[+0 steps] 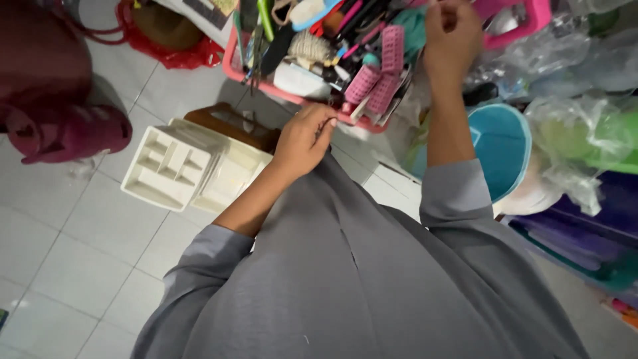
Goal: Organizing jewelry, hair rollers, brushes, and other personal accessories into containers.
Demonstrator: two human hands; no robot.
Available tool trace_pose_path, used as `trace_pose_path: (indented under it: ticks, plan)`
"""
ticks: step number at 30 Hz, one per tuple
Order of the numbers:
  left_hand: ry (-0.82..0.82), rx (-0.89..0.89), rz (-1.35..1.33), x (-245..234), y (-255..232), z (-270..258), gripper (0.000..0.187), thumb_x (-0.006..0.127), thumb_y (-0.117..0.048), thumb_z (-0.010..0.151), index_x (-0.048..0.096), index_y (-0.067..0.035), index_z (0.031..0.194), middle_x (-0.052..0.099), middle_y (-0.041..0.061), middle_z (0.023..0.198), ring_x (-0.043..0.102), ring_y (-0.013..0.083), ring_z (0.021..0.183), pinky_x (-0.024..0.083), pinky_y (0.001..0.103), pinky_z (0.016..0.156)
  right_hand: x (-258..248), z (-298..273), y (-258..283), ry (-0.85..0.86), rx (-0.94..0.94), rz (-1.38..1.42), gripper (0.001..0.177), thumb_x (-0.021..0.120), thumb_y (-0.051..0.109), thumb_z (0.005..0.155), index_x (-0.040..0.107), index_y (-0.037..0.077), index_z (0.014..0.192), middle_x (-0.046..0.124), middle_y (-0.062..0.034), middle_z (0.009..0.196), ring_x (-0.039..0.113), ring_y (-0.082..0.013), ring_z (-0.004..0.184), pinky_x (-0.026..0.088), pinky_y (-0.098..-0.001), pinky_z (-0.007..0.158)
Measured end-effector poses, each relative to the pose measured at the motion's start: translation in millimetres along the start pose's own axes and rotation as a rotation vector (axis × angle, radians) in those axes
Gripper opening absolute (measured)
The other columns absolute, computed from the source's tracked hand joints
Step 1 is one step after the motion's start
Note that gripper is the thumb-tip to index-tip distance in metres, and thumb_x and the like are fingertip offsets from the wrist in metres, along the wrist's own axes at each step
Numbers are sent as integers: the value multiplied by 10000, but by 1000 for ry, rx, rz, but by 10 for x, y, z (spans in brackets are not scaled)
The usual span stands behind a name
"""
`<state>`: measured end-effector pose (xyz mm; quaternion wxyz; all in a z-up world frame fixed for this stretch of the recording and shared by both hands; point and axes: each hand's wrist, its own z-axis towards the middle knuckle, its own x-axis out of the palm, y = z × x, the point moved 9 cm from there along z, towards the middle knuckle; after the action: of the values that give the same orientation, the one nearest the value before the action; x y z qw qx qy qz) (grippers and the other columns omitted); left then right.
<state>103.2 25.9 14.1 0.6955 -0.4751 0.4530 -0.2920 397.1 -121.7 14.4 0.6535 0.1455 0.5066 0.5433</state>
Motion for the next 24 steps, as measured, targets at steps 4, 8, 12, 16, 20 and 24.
trace_pose_path:
  ticks: [4, 8, 12, 16, 20, 24]
  plan:
    - [-37, 80, 55, -28, -269, 331, 71, 626, -78, 983, 627, -49, 1048, 613, 122, 922, 622, 326, 892, 494, 434, 797, 131, 172, -111, 63, 58, -61, 241, 799, 223, 1004, 712, 16, 917, 694, -31, 762, 644, -107, 681, 516, -290, 638]
    - [-58, 109, 96, -5, -300, 556, 82, 641, -62, 975, 617, -42, 1051, 597, 129, 975, 597, 346, 957, 485, 447, 833, 238, 243, -297, 153, 125, -20, 211, 785, 190, 982, 709, 10, 902, 691, -14, 745, 628, -80, 682, 505, -272, 637]
    - [-97, 170, 178, -10, -407, 699, 150, 646, -60, 962, 622, -31, 1107, 576, 148, 1092, 562, 367, 1057, 476, 457, 914, 203, 250, -389, 158, 216, 143, 139, 753, 121, 993, 692, 8, 941, 670, 19, 793, 594, -59, 738, 495, -255, 672]
    - [-96, 144, 189, 30, -399, 789, 164, 663, -71, 975, 628, -31, 1130, 568, 151, 1105, 560, 363, 1074, 467, 455, 915, -117, 252, -146, 88, 205, 168, 123, 740, 100, 1036, 670, 12, 985, 636, 28, 850, 569, -63, 784, 489, -250, 711]
    - [-122, 126, 182, 20, -386, 799, 189, 661, -65, 984, 623, -30, 1166, 577, 144, 1139, 567, 355, 1098, 471, 445, 957, -474, 197, 561, -2, -2, 229, 110, 671, 75, 1135, 603, -9, 1117, 609, -29, 979, 568, -96, 831, 489, -243, 747]
    - [-203, 190, 171, -76, -540, 785, 334, 690, -101, 984, 576, -1, 1283, 575, 170, 1247, 546, 359, 1136, 456, 453, 1012, -536, 93, 1152, 74, -65, 481, 88, 581, 61, 1155, 534, -12, 1140, 600, -78, 1019, 571, -114, 781, 481, -234, 698]
